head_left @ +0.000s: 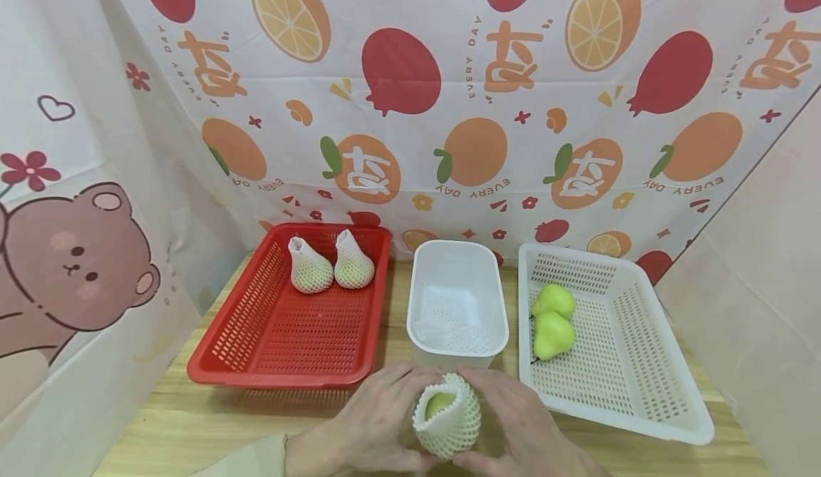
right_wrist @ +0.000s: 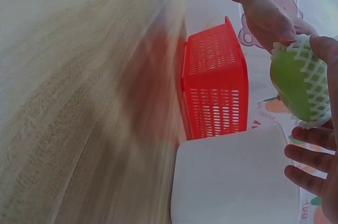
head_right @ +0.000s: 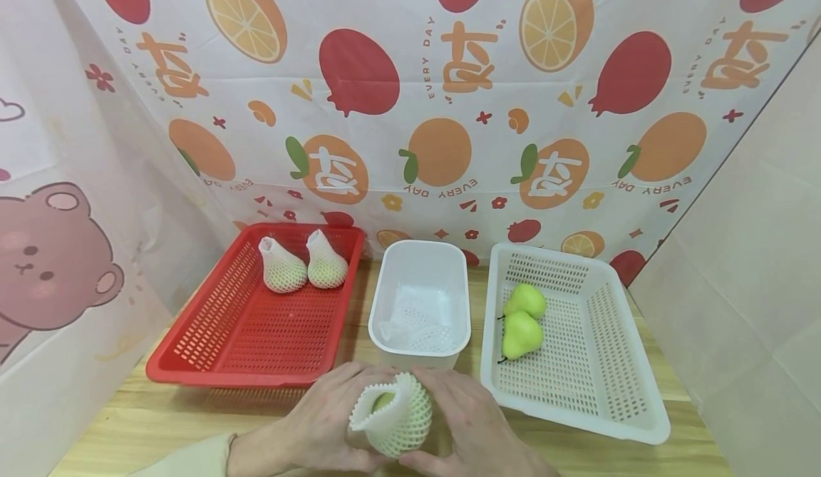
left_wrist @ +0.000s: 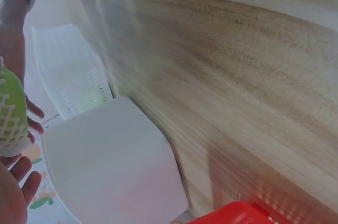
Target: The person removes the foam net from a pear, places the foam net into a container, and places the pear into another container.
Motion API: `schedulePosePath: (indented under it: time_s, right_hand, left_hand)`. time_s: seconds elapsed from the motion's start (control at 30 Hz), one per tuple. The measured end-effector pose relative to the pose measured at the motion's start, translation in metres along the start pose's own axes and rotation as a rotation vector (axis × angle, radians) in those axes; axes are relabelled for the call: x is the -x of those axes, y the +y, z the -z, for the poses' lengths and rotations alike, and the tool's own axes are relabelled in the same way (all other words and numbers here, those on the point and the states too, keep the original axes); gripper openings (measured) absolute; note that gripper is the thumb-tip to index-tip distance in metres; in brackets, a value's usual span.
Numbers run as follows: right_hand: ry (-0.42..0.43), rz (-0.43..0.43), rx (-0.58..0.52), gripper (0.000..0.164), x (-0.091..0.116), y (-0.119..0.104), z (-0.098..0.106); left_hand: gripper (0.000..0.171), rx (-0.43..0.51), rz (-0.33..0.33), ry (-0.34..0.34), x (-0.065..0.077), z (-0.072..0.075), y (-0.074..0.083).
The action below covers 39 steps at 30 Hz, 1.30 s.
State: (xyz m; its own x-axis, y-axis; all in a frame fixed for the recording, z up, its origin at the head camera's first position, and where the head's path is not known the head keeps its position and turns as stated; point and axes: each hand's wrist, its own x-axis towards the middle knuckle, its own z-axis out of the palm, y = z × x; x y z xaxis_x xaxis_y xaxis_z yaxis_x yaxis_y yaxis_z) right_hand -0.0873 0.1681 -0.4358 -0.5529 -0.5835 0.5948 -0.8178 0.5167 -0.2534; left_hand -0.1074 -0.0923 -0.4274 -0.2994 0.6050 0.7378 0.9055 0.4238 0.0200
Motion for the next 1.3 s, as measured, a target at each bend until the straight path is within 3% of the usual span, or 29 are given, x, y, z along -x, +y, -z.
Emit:
schedulePosePath:
  time_s: [0.4,0.63,0.87,1.07,1.3]
  right_hand:
    - [-0.071,-0.078,-0.091,0.105,-0.003,0.000,-0.005]
    - [-0.016,-0.083,-0.212,0.097,-0.005,-0.001,-0.008]
    - [0.042,-0.059,-0.221,0.099,-0.006,-0.001,-0.011]
    - [0.060,-0.070,-0.164,0.104,-0.005,0.001,-0.008]
    - [0.129,-0.004,0.065,0.109,0.001,0.006,-0.004]
  left_hand:
    - [0.098,-0.031,-0.020,-0.009,-0.002,-0.002,0.000]
    - [0.097,-0.015,-0.017,-0.013,-0.002,-0.004,-0.001]
    - [0.100,-0.021,0.010,-0.030,-0.002,-0.003,0.000]
    - [0.110,-0.006,0.028,-0.047,0.000,0.002,0.000]
    - [0.111,0.039,0.036,-0.099,0.001,0.012,0.001]
